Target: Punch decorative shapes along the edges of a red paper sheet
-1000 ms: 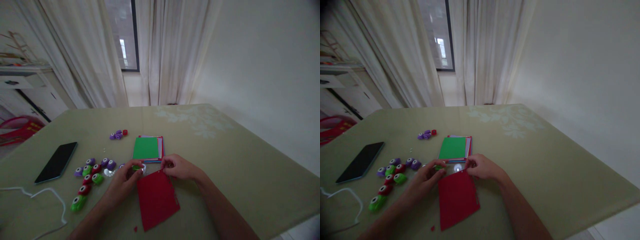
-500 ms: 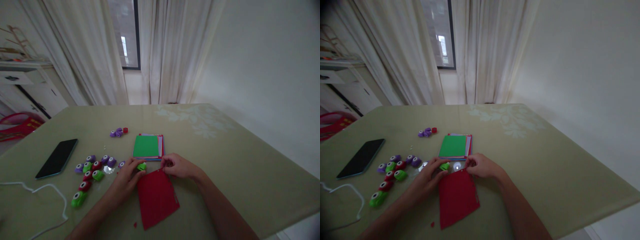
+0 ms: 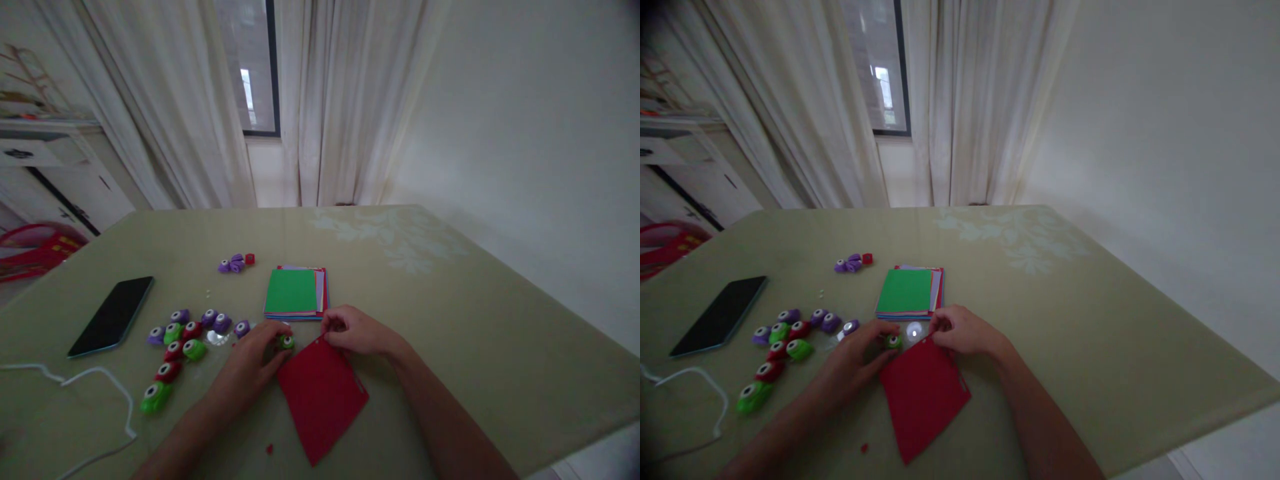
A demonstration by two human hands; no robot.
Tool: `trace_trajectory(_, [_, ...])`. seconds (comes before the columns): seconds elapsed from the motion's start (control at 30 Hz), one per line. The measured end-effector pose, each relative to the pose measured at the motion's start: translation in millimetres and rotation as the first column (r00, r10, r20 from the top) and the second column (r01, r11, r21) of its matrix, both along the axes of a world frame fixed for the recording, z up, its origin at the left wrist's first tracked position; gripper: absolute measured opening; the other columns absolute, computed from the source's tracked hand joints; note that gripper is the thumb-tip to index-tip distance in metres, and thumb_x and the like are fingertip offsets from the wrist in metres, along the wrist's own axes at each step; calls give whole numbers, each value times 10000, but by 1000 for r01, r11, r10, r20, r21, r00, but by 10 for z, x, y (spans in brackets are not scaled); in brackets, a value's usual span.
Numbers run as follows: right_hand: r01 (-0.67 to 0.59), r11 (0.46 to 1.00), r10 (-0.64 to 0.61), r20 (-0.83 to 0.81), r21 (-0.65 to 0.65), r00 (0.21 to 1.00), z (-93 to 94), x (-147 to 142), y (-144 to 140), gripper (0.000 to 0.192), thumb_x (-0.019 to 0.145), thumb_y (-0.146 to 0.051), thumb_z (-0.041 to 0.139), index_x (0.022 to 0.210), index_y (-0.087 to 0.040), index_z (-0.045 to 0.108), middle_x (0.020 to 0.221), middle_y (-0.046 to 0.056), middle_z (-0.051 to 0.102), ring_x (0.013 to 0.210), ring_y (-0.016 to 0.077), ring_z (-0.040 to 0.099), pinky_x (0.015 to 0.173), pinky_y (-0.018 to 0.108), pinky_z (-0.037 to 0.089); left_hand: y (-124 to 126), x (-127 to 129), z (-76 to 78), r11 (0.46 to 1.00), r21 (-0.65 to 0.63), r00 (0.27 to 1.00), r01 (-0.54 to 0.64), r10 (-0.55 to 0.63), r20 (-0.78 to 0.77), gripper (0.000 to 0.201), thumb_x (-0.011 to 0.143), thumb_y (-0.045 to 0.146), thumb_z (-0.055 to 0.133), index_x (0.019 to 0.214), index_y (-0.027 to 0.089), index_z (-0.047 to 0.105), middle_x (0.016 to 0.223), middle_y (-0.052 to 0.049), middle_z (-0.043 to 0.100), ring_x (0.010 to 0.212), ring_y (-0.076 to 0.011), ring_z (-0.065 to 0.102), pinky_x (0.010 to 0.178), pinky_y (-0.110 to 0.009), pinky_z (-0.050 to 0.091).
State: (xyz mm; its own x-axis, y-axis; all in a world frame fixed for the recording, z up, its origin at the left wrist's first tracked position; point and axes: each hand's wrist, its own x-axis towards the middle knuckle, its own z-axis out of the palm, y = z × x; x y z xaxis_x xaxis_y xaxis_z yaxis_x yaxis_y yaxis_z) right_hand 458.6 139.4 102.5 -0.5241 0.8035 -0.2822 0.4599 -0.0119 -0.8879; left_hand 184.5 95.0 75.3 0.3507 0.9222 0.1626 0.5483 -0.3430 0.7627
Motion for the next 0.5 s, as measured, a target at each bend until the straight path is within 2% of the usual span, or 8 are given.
trace_trajectory(0.07, [10, 1000, -10, -8, -8, 1000, -5, -12, -2, 96, 810, -100, 654, 860, -179, 678, 651, -49, 615, 562, 105, 556, 544, 192, 416, 3, 0, 12, 1000, -12, 1000, 5, -6, -8, 222, 940, 273, 655, 1147, 275, 734, 1178, -69, 797, 1053, -280, 747, 929, -412, 591])
trace_trajectory(0.27, [59, 996, -59, -1, -60, 998, -15, -42, -9, 34, 869, -155, 681, 840, -173, 680, 603, -38, 627, 513, 100, 563, 508, 187, 410, 24, -39, 7, 1000, -4, 1000, 25, -25, 11, 290, 1007, 352, 612, 1247, 301, 767, 1304, -72, 793, 1207, -296, 730, 1071, -461, 565])
trace_trajectory(0.5, [93, 983, -95, -1, -158, 996, -42, -69, -2, 189, 947, -240, 687, 778, -157, 701, 575, -18, 648, 474, 96, 575, 455, 184, 385, 31, -18, 51, 998, -31, 998, 59, -59, 10, 306, 1036, 359, 578, 1271, 327, 770, 1307, -46, 800, 1222, -288, 732, 1090, -446, 560])
